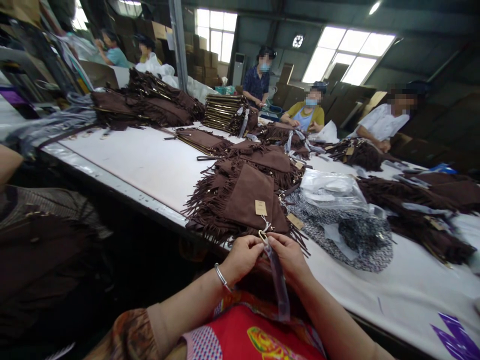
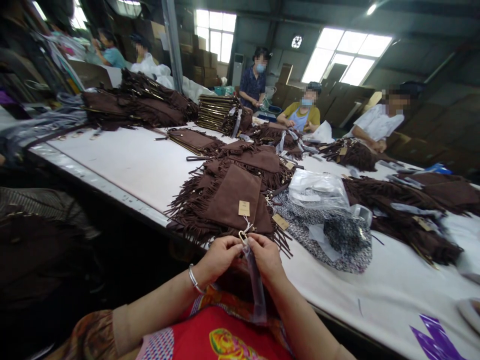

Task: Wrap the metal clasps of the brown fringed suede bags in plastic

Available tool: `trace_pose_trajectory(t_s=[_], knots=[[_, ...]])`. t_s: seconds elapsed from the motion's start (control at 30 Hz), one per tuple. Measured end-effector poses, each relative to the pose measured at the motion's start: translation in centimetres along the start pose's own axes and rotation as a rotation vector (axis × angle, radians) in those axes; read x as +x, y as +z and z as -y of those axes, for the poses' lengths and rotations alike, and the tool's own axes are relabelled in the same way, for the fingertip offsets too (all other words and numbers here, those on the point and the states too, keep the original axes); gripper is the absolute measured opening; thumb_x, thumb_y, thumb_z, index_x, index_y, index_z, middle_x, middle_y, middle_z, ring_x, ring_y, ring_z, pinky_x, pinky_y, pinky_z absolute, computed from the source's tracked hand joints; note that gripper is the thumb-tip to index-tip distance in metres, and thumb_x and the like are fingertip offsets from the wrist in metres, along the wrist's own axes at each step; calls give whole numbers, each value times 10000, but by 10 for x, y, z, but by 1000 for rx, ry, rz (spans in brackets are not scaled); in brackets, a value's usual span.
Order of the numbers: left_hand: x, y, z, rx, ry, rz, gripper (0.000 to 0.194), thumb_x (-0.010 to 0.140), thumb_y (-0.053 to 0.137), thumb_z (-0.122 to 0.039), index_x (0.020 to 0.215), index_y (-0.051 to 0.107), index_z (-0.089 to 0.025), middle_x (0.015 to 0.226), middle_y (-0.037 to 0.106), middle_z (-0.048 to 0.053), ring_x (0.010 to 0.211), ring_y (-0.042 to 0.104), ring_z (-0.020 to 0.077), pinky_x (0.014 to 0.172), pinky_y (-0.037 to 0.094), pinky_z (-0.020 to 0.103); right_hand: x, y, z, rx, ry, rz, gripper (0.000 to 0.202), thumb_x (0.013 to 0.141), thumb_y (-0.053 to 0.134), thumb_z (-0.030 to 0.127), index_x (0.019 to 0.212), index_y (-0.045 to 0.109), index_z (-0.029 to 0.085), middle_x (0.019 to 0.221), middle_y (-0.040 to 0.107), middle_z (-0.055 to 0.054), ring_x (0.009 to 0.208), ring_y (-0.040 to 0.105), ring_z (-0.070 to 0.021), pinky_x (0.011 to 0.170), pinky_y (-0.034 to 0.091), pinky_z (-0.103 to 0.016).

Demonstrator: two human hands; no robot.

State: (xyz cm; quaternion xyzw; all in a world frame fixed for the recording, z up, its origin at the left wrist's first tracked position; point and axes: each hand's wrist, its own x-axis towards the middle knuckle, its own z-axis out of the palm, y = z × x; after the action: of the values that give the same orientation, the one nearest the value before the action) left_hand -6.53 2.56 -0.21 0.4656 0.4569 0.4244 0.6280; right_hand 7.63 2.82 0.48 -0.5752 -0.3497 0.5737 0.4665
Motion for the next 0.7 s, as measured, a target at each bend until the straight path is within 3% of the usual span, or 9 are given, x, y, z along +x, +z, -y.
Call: trace_pose_trajectory(t_s=[0.13, 0.27, 0.37, 0.5, 0.7], knots=[[-3, -7, -1, 452, 375, -130, 156, 839, 535, -181, 735, 651, -173, 794, 640, 46, 812, 595, 178, 803, 483, 319, 4, 3, 0, -52, -1, -11, 421, 605, 804, 424, 907, 709, 146, 683, 701, -28, 571, 614, -165, 533, 500, -271], [-6, -11, 0, 711, 620, -180, 157, 863, 464, -115, 848, 613, -161, 1141, 583, 130, 1058, 567, 211, 944, 471, 358, 4, 6, -1, -61, -42, -3, 396, 569, 821, 406, 829, 719, 125, 680, 695, -31, 569, 599, -150, 542, 484, -258], [-2, -13, 1, 801, 653, -123, 153, 873, 449, -113, 882, 594, -163, 1251, 542, 146, 1114, 562, 217, 977, 470, 371, 3, 7, -2, -50, -36, -9, 395, 574, 815, 409, 825, 714, 121, 657, 685, -26, 558, 593, -144, 537, 475, -254], [6, -15, -4, 762, 634, -40, 147, 854, 459, -89, 869, 582, -169, 1096, 612, 122, 1044, 582, 201, 935, 488, 347, 2, 7, -1, -43, -17, -22, 406, 580, 807, 410, 840, 700, 117, 652, 682, -24, 542, 585, -135, 520, 470, -246], [22, -18, -3, 755, 544, -87, 134, 813, 486, -86, 799, 583, -177, 833, 625, 54, 817, 585, 174, 767, 478, 306, -10, 5, -5, 105, 92, -64, 488, 588, 811, 423, 950, 605, 171, 694, 669, 16, 541, 606, -126, 494, 488, -231]])
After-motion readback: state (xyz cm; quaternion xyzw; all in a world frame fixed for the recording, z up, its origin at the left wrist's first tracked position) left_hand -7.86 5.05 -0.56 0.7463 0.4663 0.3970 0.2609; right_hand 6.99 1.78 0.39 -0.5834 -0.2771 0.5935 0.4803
